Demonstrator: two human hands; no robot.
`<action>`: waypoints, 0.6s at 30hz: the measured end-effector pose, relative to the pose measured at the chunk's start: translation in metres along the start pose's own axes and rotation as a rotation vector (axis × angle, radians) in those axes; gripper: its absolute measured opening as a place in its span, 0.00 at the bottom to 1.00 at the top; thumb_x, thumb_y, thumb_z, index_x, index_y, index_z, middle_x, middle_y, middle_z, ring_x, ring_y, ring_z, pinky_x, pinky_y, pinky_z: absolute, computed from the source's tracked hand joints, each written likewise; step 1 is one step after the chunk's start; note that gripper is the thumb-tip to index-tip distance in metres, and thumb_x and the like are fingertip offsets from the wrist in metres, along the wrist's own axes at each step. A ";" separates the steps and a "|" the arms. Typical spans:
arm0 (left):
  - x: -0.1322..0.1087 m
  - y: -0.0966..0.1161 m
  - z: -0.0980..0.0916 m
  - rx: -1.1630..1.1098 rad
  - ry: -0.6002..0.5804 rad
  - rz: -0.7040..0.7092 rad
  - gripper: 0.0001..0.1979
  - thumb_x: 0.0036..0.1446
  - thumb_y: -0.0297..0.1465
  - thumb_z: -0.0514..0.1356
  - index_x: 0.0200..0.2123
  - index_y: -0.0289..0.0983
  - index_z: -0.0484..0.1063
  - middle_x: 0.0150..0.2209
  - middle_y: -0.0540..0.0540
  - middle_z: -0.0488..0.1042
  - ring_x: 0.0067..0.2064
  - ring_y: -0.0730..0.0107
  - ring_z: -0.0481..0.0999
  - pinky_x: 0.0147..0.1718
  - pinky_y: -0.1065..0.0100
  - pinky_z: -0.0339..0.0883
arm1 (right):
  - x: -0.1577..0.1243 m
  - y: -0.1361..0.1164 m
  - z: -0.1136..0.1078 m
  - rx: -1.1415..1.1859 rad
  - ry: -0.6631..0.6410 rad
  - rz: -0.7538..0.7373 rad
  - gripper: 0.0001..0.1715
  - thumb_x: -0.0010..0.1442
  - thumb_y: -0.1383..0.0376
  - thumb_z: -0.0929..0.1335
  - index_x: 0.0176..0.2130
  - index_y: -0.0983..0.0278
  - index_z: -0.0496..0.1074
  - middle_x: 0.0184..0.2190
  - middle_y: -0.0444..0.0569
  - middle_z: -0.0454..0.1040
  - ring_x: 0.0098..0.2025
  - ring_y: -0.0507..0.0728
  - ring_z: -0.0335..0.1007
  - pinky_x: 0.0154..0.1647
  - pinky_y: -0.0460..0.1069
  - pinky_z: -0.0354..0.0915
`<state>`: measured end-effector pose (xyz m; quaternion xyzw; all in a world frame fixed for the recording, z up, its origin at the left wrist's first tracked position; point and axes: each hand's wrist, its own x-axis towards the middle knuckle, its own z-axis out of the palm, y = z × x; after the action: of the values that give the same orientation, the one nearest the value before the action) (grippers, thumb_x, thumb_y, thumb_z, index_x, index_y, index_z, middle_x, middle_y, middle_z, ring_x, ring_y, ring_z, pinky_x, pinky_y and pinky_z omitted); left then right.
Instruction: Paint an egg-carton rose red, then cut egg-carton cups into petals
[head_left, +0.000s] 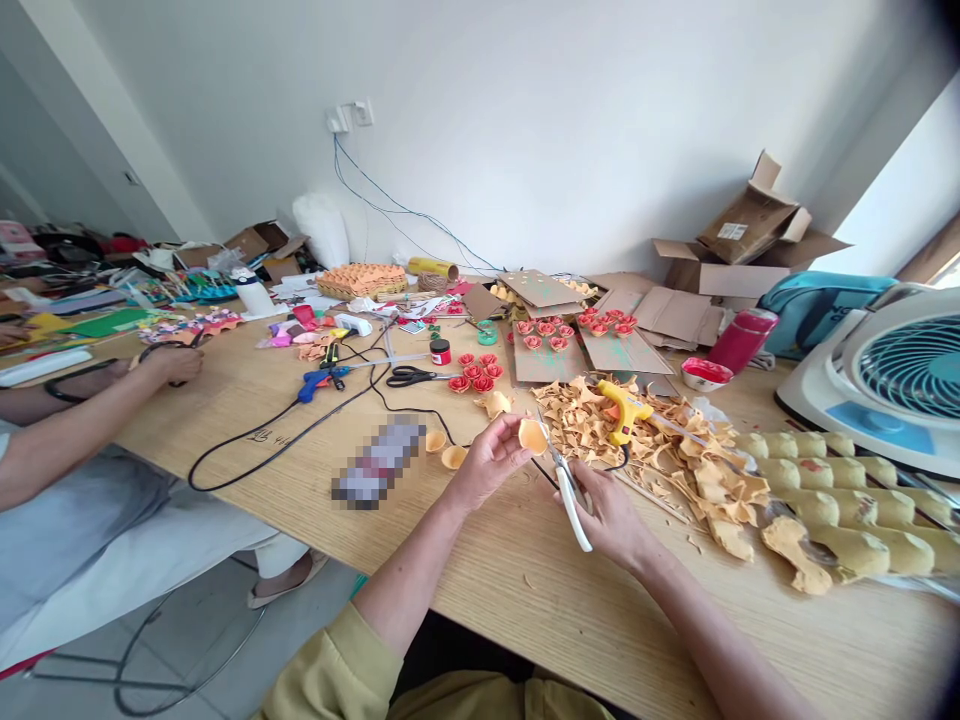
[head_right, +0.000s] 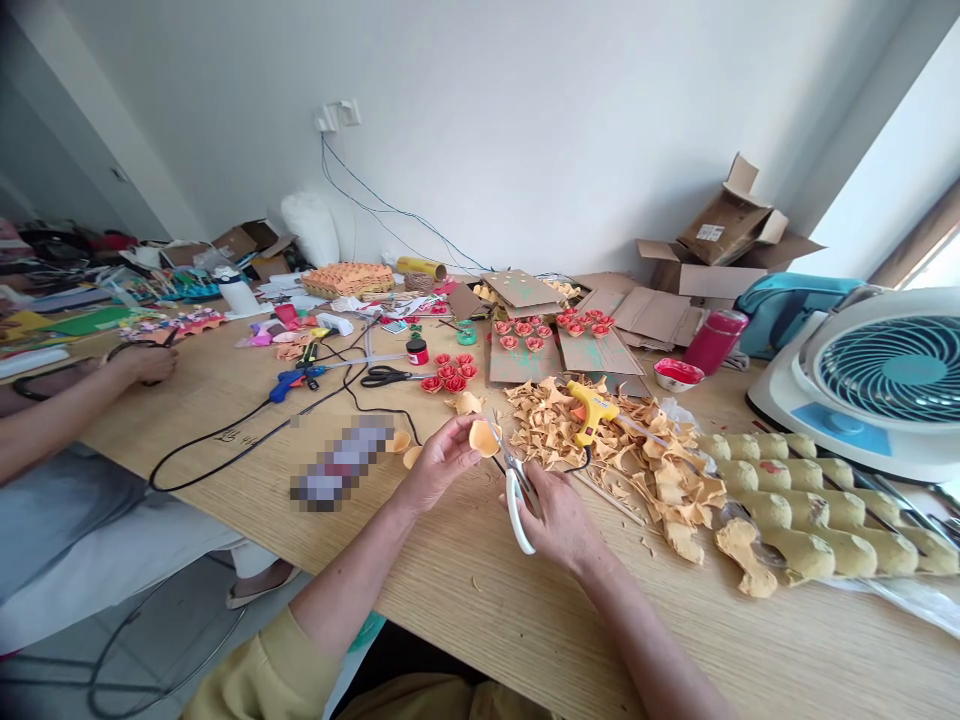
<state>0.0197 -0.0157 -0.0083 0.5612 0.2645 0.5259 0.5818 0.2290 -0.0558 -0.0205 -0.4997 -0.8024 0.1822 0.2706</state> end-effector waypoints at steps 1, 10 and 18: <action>0.000 0.000 0.000 -0.006 -0.004 -0.002 0.25 0.53 0.37 0.71 0.52 0.36 0.71 0.56 0.38 0.74 0.57 0.57 0.74 0.57 0.60 0.66 | 0.000 0.000 0.000 -0.004 0.002 -0.004 0.14 0.66 0.54 0.60 0.32 0.59 0.57 0.26 0.43 0.67 0.29 0.55 0.62 0.35 0.50 0.56; 0.002 -0.001 -0.001 -0.050 0.013 -0.017 0.26 0.51 0.37 0.73 0.51 0.37 0.72 0.59 0.37 0.73 0.58 0.56 0.73 0.55 0.61 0.66 | -0.001 0.002 0.000 0.022 0.028 -0.040 0.18 0.67 0.53 0.60 0.30 0.60 0.60 0.26 0.44 0.66 0.32 0.55 0.62 0.37 0.51 0.58; 0.001 0.000 -0.005 -0.045 0.013 -0.012 0.25 0.53 0.37 0.71 0.52 0.37 0.72 0.56 0.38 0.74 0.51 0.61 0.75 0.41 0.69 0.66 | -0.003 0.001 -0.002 0.034 0.069 -0.057 0.21 0.68 0.51 0.60 0.28 0.60 0.59 0.23 0.43 0.64 0.28 0.54 0.59 0.32 0.49 0.56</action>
<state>0.0159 -0.0133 -0.0096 0.5431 0.2596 0.5317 0.5958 0.2320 -0.0581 -0.0198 -0.4779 -0.8034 0.1705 0.3117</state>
